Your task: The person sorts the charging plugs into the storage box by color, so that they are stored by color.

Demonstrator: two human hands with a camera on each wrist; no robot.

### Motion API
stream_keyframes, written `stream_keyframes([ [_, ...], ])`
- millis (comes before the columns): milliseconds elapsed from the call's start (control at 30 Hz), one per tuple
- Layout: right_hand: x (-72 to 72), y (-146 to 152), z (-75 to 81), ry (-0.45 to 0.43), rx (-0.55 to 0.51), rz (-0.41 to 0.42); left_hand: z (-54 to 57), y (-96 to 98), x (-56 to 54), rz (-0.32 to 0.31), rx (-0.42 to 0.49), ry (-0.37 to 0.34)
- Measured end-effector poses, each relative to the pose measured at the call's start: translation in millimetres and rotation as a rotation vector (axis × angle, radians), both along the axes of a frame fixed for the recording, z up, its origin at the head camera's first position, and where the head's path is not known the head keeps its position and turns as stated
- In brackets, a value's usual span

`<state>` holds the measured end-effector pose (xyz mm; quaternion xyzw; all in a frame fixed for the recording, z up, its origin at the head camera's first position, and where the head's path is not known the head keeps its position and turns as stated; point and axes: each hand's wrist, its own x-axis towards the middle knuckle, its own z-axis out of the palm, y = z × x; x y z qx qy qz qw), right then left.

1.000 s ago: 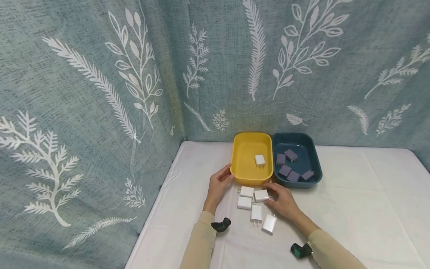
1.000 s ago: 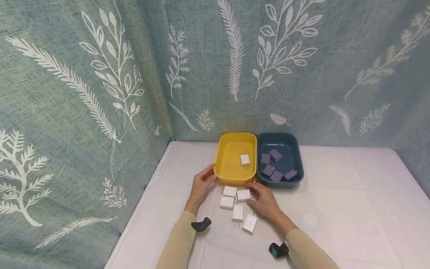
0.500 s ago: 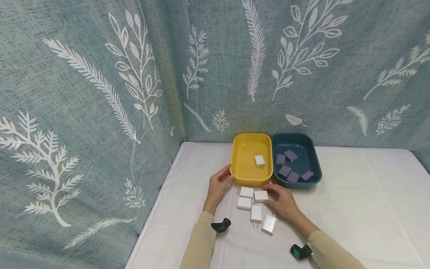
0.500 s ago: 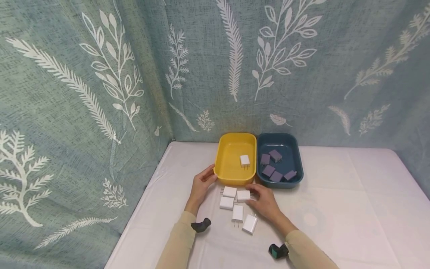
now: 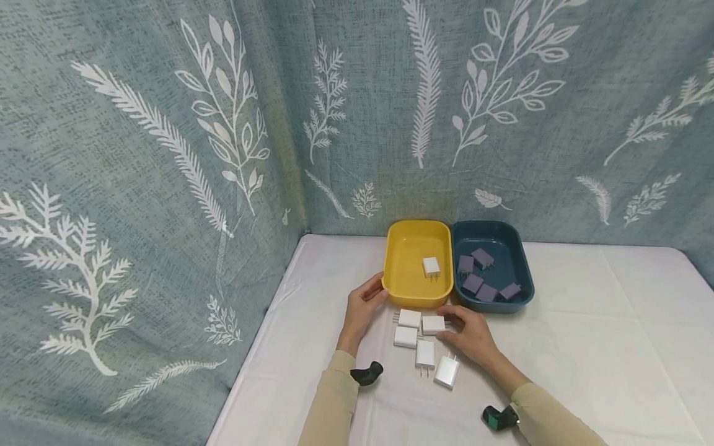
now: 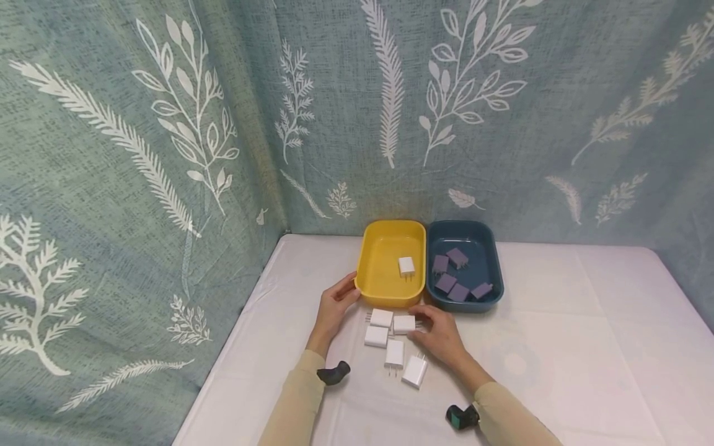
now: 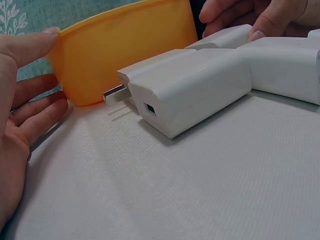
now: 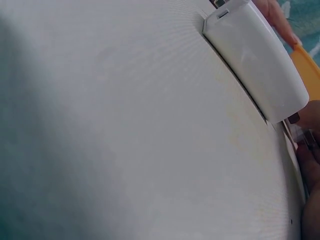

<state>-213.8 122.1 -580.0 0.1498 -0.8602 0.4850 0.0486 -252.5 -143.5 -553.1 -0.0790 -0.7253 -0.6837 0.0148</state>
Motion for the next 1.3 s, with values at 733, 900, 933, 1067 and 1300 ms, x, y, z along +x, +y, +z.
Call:
stream_keyframes([
  [733,0.4,0.7,5.0,-0.066,-0.057,-0.022,0.7,-0.4,-0.8,-0.008,-0.004,0.006],
  [900,0.3,0.2,4.5,-0.077,-0.072,-0.024,0.3,-0.8,-0.6,-0.011,-0.001,0.012],
  [933,0.3,0.1,4.4,-0.079,-0.076,-0.025,0.2,-0.8,-0.6,-0.01,-0.001,0.012],
  [1067,-0.2,0.3,3.7,-0.08,-0.091,-0.026,-0.4,-0.6,-0.9,-0.003,-0.003,0.009],
  [1300,0.7,1.0,3.3,-0.081,-0.117,-0.022,-1.0,-0.5,-0.9,0.0,-0.003,0.01],
])
